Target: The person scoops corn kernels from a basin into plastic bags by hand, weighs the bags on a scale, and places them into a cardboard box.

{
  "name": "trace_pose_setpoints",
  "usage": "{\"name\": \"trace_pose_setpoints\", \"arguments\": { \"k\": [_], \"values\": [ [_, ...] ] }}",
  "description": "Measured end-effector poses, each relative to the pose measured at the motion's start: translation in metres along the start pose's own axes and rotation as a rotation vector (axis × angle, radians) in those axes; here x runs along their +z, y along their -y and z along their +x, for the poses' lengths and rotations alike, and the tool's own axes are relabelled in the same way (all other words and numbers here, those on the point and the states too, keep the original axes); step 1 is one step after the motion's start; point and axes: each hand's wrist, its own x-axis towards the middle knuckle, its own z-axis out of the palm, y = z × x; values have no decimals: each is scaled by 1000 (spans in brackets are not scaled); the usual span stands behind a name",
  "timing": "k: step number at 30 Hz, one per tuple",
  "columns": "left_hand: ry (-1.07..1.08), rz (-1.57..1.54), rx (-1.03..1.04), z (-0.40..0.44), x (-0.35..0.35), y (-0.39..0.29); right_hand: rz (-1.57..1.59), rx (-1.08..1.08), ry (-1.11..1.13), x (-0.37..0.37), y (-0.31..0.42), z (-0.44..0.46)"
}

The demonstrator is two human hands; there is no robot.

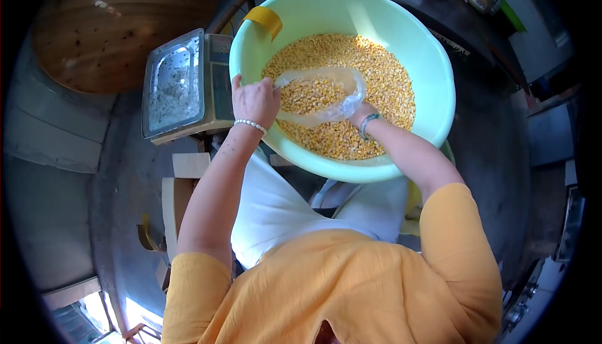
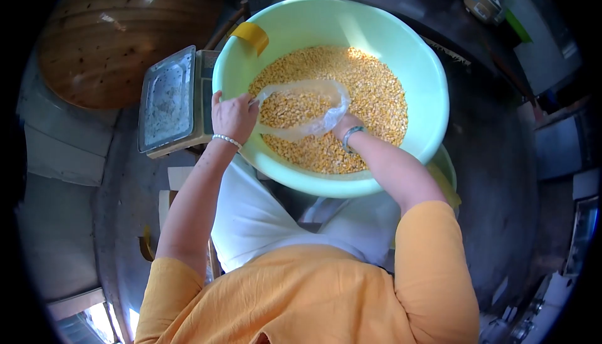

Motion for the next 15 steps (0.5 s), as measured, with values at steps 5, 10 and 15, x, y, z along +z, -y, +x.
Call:
{"name": "trace_pose_setpoints", "arguments": {
  "k": [5, 10, 15],
  "values": [
    [-7, 9, 3, 0, 0, 0, 31, 80, 30, -5, 3, -8],
    [-13, -11, -4, 0, -1, 0, 10, -58, -12, 10, -18, 14],
    [11, -10, -30, 2, 0, 0, -44, 14, -40, -11, -7, 1]
  ]
}}
